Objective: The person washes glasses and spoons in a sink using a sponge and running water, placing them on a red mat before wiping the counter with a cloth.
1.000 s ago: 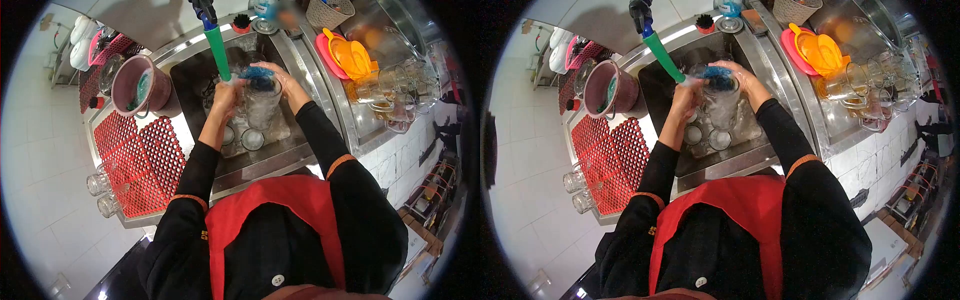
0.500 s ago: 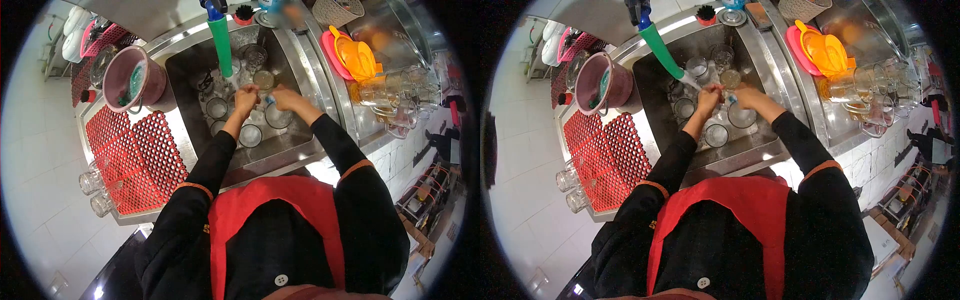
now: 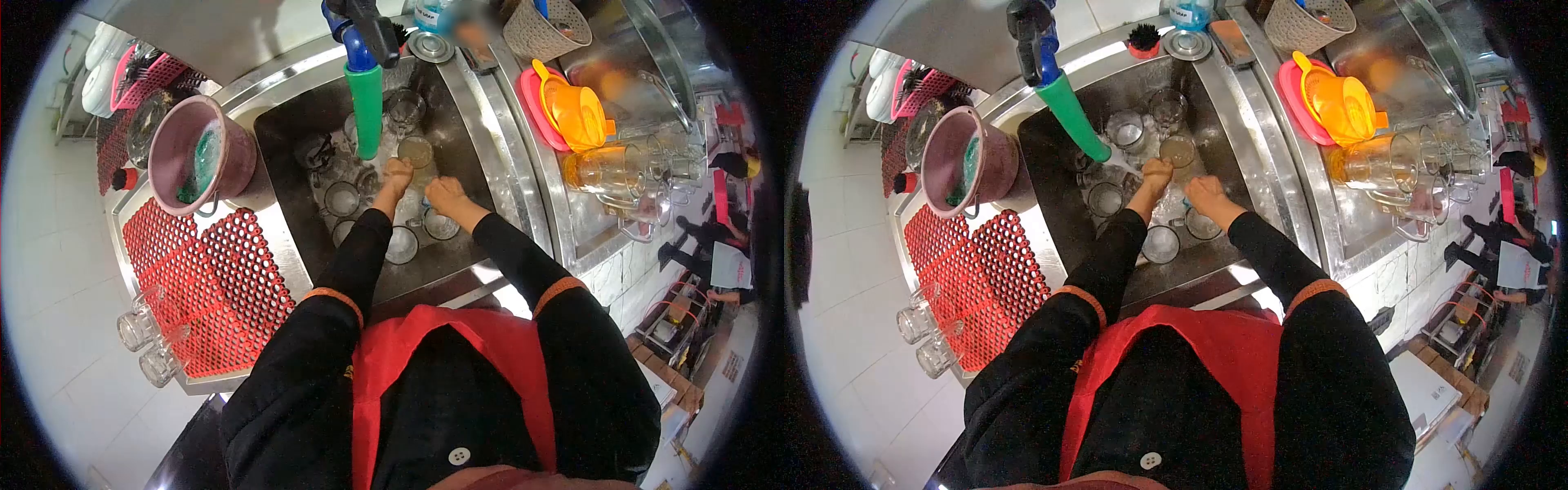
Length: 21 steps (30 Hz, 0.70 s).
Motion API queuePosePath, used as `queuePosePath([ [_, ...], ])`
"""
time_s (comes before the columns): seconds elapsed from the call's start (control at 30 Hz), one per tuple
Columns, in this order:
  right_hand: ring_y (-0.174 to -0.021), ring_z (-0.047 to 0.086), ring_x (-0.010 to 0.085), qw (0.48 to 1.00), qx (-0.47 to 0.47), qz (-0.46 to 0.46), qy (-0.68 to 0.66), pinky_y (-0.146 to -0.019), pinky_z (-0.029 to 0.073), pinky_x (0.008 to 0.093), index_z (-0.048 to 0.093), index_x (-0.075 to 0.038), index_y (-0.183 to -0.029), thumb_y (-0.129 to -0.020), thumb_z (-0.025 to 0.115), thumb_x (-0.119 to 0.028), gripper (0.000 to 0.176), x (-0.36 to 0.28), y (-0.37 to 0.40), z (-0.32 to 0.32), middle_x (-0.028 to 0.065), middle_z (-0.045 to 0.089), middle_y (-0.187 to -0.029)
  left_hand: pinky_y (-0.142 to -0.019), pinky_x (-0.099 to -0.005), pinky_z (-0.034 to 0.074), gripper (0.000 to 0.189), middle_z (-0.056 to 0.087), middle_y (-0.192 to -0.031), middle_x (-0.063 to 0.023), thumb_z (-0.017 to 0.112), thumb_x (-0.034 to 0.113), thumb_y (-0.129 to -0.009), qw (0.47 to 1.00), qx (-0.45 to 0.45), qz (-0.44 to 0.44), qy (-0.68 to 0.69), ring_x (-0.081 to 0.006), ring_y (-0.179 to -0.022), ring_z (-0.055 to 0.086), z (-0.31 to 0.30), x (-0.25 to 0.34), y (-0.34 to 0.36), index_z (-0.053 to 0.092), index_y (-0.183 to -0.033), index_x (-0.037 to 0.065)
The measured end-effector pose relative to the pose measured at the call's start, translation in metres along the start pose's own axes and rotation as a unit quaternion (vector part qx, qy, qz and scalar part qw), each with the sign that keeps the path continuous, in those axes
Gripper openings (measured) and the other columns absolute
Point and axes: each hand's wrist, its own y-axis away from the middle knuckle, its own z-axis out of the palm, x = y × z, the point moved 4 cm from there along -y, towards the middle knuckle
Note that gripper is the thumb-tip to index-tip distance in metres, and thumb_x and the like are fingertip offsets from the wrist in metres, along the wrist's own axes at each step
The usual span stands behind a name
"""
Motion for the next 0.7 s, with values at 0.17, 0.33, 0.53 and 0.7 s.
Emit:
queuePosePath([
  [0.17,-0.083,0.059,0.0289,0.998,0.05,0.03,-0.032,-0.072,0.046,0.0395,0.064,-0.002,-0.073,-0.063,0.067,-0.042,0.041,0.004,0.023,-0.03,0.0191,0.061,-0.081,-0.066,-0.0407,0.046,0.038,0.058,-0.08,-0.0246,0.059,0.032,-0.072,0.998,-0.004,0.051,0.021,-0.0359,-0.078,0.058,-0.033,0.024,0.014,0.058,-0.081,-0.005],
  [0.33,-0.082,0.057,0.0354,0.975,0.04,0.08,-0.202,-0.074,0.045,0.0425,0.062,0.003,-0.078,-0.071,0.053,-0.049,0.053,0.01,0.048,-0.07,0.0248,0.058,-0.084,-0.065,-0.0386,0.047,0.034,0.059,-0.08,-0.0217,0.066,0.031,-0.067,0.979,-0.004,0.174,-0.106,-0.0329,-0.078,0.059,-0.055,0.065,0.034,0.061,-0.08,0.0],
  [0.53,-0.076,0.055,0.0388,0.948,0.152,0.079,-0.267,-0.067,0.043,0.0437,0.056,0.001,-0.062,-0.076,0.048,-0.029,0.035,0.033,0.059,-0.082,0.0242,0.057,-0.076,-0.069,-0.0353,0.049,0.018,0.061,-0.088,-0.0153,0.054,0.014,-0.072,0.883,-0.027,0.285,-0.372,-0.0274,-0.085,0.06,-0.055,0.11,0.082,0.062,-0.085,0.006],
  [0.7,-0.078,0.055,0.0398,0.911,0.192,0.183,-0.316,-0.067,0.044,0.0418,0.057,0.0,-0.08,-0.076,0.048,-0.03,0.031,0.043,0.058,-0.117,0.0216,0.058,-0.079,-0.067,-0.0355,0.049,0.017,0.061,-0.088,-0.0161,0.053,0.014,-0.072,0.89,0.003,0.263,-0.372,-0.0276,-0.081,0.06,-0.084,0.105,0.099,0.062,-0.084,0.004],
])
